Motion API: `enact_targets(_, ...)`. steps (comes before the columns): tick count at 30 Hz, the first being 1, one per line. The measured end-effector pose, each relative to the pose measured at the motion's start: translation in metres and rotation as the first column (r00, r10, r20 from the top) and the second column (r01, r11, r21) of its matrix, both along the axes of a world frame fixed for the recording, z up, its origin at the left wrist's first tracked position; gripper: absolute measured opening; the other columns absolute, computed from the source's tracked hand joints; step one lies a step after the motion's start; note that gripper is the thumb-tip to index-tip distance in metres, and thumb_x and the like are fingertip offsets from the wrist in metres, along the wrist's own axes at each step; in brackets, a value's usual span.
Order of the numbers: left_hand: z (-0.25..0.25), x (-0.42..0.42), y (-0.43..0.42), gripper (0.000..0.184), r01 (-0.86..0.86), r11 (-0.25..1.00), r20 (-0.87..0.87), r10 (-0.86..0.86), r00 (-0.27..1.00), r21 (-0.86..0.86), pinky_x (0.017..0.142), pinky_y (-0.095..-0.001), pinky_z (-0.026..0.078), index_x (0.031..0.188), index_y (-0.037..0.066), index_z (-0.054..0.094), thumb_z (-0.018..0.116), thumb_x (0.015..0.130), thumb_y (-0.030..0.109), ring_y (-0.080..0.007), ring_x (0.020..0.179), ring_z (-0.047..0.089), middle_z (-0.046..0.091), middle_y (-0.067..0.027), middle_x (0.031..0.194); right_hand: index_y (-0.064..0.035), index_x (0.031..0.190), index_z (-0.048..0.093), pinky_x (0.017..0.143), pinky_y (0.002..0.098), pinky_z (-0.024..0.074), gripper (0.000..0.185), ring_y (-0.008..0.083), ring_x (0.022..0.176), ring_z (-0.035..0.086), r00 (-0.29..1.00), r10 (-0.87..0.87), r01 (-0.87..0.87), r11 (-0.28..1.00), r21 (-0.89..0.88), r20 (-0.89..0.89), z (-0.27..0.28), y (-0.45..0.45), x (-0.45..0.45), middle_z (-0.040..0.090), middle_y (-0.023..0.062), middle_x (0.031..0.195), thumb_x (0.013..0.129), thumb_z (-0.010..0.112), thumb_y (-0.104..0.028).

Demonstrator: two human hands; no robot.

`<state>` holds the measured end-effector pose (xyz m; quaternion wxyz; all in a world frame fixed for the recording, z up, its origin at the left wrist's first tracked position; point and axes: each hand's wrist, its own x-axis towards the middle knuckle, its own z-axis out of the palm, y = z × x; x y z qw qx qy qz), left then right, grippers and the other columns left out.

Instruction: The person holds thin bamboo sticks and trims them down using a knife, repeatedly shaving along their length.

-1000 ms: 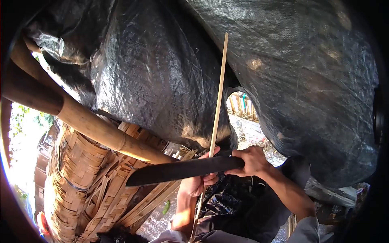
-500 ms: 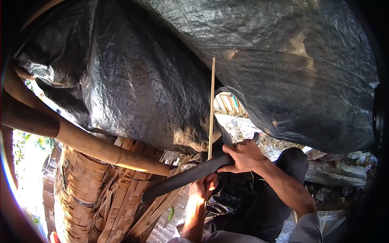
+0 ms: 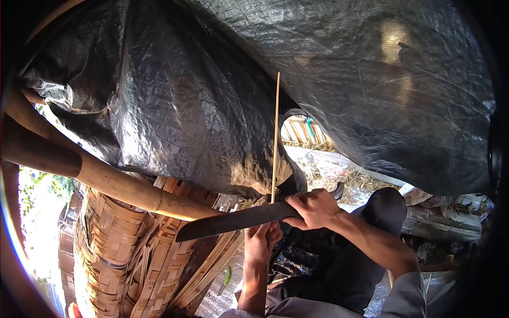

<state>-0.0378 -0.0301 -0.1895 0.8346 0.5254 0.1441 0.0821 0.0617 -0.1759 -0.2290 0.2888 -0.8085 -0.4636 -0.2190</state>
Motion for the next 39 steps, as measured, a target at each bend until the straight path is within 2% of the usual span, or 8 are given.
enact_targets(10, 0.017, -0.012, -0.007, 0.019, -0.014, 0.999, -0.079, 0.017, 0.997, 0.046, 0.04, -0.0206, 0.029, 0.107, 0.002, 0.059, 0.05, 0.092, 0.011, -0.0052, 0.046, 0.036, 0.044, 0.0006, 0.063, -0.0112, 0.084, 0.064, 0.036, 0.0332, 0.042, 0.063, 0.0217, 0.037, 0.055, 0.987, -0.152, 0.155, 0.987, 0.05, -0.057, 0.014, -0.014, 0.027, 0.056, 0.0073, 0.047, 0.073, 0.047, -0.071)
enact_targets(16, 0.022, -0.003, -0.008, 0.021, -0.039, 0.987, -0.037, 0.045, 0.998, 0.155, 0.039, -0.0205, 0.031, 0.109, 0.001, 0.058, 0.054, 0.09, 0.009, -0.0053, 0.046, 0.038, 0.047, -0.0005, 0.065, -0.0122, 0.101, 0.064, 0.057, 0.0429, 0.0519, 0.063, 0.0323, 0.059, 0.063, 0.795, -0.111, 0.03, 0.989, -0.145, -0.596, 0.033, -0.023, 0.023, 0.06, 0.0137, 0.058, 0.078, 0.045, -0.068)
enact_targets(23, 0.021, -0.004, -0.011, 0.013, -0.028, 0.974, -0.128, 0.058, 0.99, 0.225, 0.038, -0.0194, 0.024, 0.1, 0.001, 0.056, 0.052, 0.09, 0.009, -0.0033, 0.044, 0.031, 0.046, 0.0005, 0.065, -0.0106, 0.076, 0.064, 0.047, 0.0374, 0.0485, 0.059, 0.0267, 0.048, 0.06, 0.976, -0.083, 0.026, 0.963, -0.269, -0.202, 0.043, -0.019, 0.021, 0.058, 0.0094, 0.052, 0.068, 0.056, -0.068)
enact_targets(28, 0.032, -0.006, -0.026, 0.016, -0.065, 0.959, -0.164, 0.113, 0.98, 0.275, 0.038, -0.0194, 0.024, 0.103, 0.0, 0.058, 0.049, 0.091, 0.007, -0.0032, 0.044, 0.03, 0.043, 0.0015, 0.062, -0.0103, 0.08, 0.067, 0.059, 0.0419, 0.0485, 0.047, 0.0349, 0.062, 0.061, 0.74, -0.145, 0.175, 0.984, -0.021, -0.657, 0.045, -0.018, 0.059, 0.06, 0.016, 0.061, 0.082, 0.05, -0.053)
enact_targets(31, 0.028, 0.002, -0.013, 0.025, -0.011, 0.991, -0.132, 0.029, 0.991, 0.137, 0.038, -0.0182, 0.024, 0.114, 0.002, 0.055, 0.05, 0.092, 0.009, -0.0026, 0.044, 0.032, 0.043, 0.0031, 0.063, -0.0112, 0.086, 0.065, 0.059, 0.0425, 0.0479, 0.043, 0.0344, 0.064, 0.061, 0.612, -0.072, -0.059, 0.989, -0.137, -0.787, 0.062, -0.023, 0.045, 0.06, 0.0158, 0.062, 0.08, 0.052, -0.052)
enact_targets(34, 0.024, 0.005, -0.007, 0.026, -0.011, 0.985, -0.139, 0.036, 0.99, 0.172, 0.038, -0.0184, 0.024, 0.117, 0.002, 0.053, 0.047, 0.092, 0.008, -0.0021, 0.044, 0.031, 0.041, 0.0041, 0.062, -0.0131, 0.085, 0.065, 0.057, 0.0427, 0.049, 0.047, 0.0323, 0.059, 0.061, 0.91, 0.116, -0.196, 0.966, -0.168, -0.397, 0.036, -0.014, 0.032, 0.057, 0.0121, 0.056, 0.074, 0.057, -0.058)
enact_targets(36, 0.021, 0.003, -0.005, 0.025, -0.021, 0.986, -0.148, 0.046, 0.988, 0.166, 0.037, -0.0181, 0.023, 0.116, 0.002, 0.053, 0.045, 0.093, 0.008, -0.0016, 0.043, 0.031, 0.04, 0.0048, 0.061, -0.0116, 0.085, 0.065, 0.055, 0.0409, 0.0497, 0.062, 0.0298, 0.058, 0.062, 0.894, -0.004, -0.21, 0.88, -0.427, -0.448, 0.05, -0.013, 0.041, 0.058, 0.0111, 0.054, 0.07, 0.051, -0.07)
enact_targets(39, 0.025, -0.006, -0.01, 0.023, -0.014, 0.965, -0.153, 0.055, 0.987, 0.262, 0.038, -0.0169, 0.023, 0.113, 0.002, 0.055, 0.046, 0.093, 0.007, -0.0009, 0.043, 0.031, 0.04, 0.0056, 0.058, -0.0045, 0.073, 0.065, 0.041, 0.0383, 0.0465, 0.078, 0.0225, 0.041, 0.056, 0.862, -0.186, 0.073, 0.966, -0.248, -0.471, 0.04, -0.015, 0.069, 0.054, 0.0078, 0.047, 0.076, 0.035, -0.076)
